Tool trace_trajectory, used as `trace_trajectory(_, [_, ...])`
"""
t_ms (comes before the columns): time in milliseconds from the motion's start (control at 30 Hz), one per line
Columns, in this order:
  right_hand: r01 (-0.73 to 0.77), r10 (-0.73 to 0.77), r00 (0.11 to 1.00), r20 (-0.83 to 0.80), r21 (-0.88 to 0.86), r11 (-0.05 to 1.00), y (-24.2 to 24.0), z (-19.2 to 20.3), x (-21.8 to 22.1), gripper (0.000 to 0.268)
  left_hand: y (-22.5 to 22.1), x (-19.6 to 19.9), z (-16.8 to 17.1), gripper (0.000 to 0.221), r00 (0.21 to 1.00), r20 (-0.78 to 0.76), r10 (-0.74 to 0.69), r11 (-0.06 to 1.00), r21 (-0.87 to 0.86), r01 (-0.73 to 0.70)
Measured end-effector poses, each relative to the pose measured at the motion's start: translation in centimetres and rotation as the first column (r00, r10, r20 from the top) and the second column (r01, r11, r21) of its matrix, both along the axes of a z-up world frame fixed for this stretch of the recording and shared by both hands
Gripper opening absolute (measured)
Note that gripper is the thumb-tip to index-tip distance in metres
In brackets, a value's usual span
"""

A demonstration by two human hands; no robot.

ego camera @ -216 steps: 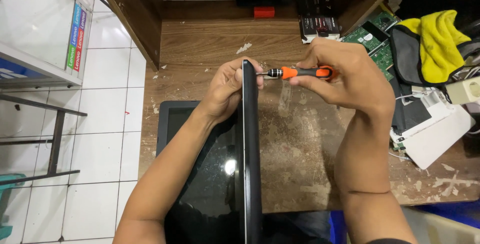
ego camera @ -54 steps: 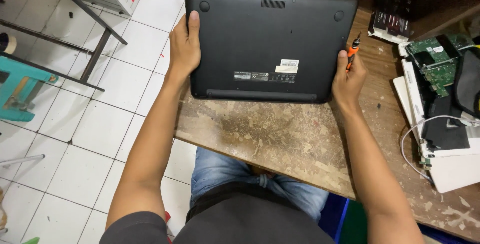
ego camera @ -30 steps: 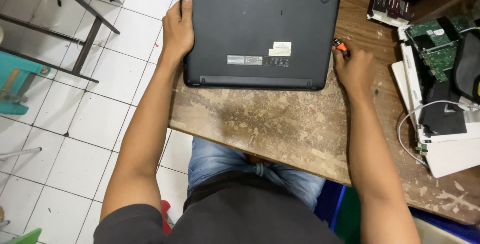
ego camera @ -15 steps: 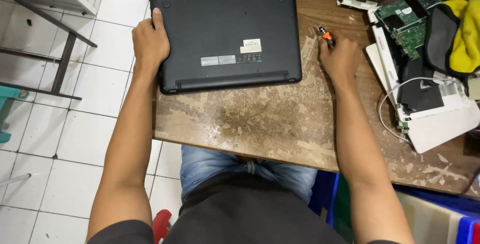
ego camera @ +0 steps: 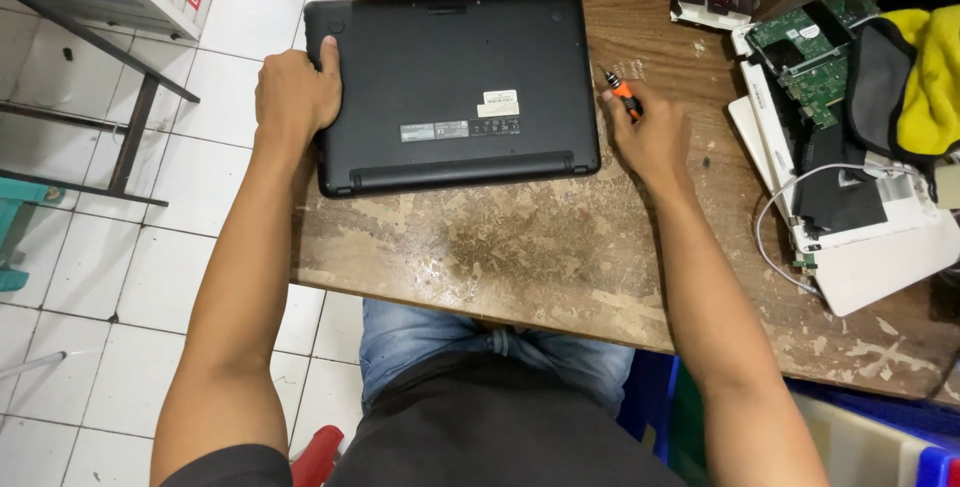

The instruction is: Disassembling and inspecting a laptop using a precision screwdriver on a repair bench.

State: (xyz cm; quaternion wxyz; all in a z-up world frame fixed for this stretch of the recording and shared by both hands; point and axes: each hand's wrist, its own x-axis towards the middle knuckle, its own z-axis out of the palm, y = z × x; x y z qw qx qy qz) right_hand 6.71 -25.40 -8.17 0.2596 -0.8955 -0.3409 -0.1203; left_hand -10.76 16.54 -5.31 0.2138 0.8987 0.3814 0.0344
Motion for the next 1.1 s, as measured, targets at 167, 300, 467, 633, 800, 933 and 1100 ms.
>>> trace_trajectory(167, [0.004, -0.003, 1.000, -0.019, 0.082, 0.997, 1.8, 0.2, -0.6, 0.029, -0.1, -0.1, 0.7, 0.076, 1.000, -0.027, -0.014, 1.000, 0.005, 0.014])
trace_trajectory(300, [0.067, -0.061, 0.997, -0.037, 0.182, 0.981, 3.1, -0.6, 0.2, 0.014, 1.3, -0.8, -0.8, 0.069, 0.991, 0.061, -0.118, 0.992, 0.058, 0.114])
trace_trajectory(467, [0.047, -0.040, 0.998, -0.041, 0.185, 0.982, 3.8, -0.9, 0.4, 0.014, 0.7, -1.2, 0.2, 0.068, 0.988, 0.062, -0.143, 0.989, 0.046, 0.140])
trace_trajectory(633, [0.046, -0.038, 0.998, -0.055, 0.166, 0.985, 3.6, -1.0, 0.5, 0.018, 0.2, -1.9, 0.9, 0.069, 0.986, 0.044, -0.164, 0.986, 0.032, 0.162])
trace_trajectory(800, [0.046, -0.030, 0.990, -0.140, 0.108, 0.993, 3.0, -1.9, 1.5, 0.027, -2.7, -5.3, 1.5, 0.044, 0.970, 0.212, -0.115, 0.993, 0.024, 0.112])
trace_trajectory(933, [0.041, -0.027, 0.984, -0.175, 0.078, 0.996, 3.5, -0.3, 1.0, 0.031, -7.4, -7.9, 1.3, 0.045, 0.975, 0.197, -0.104, 0.994, 0.059, 0.094])
trace_trajectory(1100, [0.119, -0.110, 0.984, -0.140, 0.056, 0.991, 4.1, -1.8, 1.3, 0.027, -9.0, -8.3, 0.2, 0.038, 0.936, 0.324, -0.140, 0.981, 0.172, 0.087])
